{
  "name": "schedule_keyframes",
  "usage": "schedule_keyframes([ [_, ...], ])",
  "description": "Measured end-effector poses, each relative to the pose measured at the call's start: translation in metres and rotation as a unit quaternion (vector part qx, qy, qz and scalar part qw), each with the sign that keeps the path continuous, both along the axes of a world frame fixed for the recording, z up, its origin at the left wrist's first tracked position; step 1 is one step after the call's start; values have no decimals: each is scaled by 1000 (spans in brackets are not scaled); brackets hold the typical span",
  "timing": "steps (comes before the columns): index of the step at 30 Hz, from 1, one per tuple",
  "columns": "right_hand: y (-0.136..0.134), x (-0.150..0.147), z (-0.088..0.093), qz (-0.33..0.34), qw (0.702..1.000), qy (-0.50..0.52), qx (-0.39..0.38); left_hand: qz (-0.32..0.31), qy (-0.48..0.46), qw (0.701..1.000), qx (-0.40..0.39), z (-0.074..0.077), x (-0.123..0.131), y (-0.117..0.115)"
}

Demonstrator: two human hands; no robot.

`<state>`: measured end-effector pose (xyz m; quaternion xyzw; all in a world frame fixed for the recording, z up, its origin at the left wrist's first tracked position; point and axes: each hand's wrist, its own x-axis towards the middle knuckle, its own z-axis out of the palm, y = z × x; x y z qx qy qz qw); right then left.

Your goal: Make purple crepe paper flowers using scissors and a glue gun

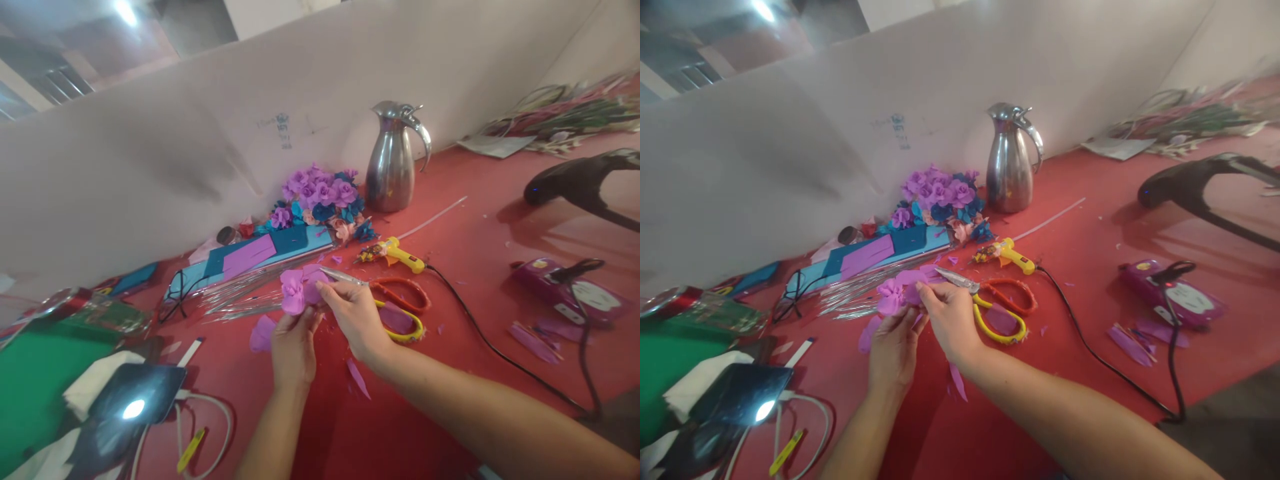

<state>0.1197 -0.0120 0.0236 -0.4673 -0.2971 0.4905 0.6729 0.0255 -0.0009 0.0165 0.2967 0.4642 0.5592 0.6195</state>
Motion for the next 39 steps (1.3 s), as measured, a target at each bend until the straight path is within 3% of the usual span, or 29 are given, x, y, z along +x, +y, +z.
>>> schedule_keyframes([
  [5,-4,-3,5,15,1000,26,3,-3,15,1000,-6,-2,-3,-1],
  [13,-7,-6,12,42,998,39,9,-61,86,994,20,2,-3,-3],
  [25,-11,-5,15,71,997,-30,21,-67,4,997,28,0,-6,-2],
  [35,-11,3,19,115,993,33,13,-75,-11,996,43,-7,-10,1],
  [39,-10,7,22,140,990,15,4,-68,-16,997,41,-7,-9,1],
])
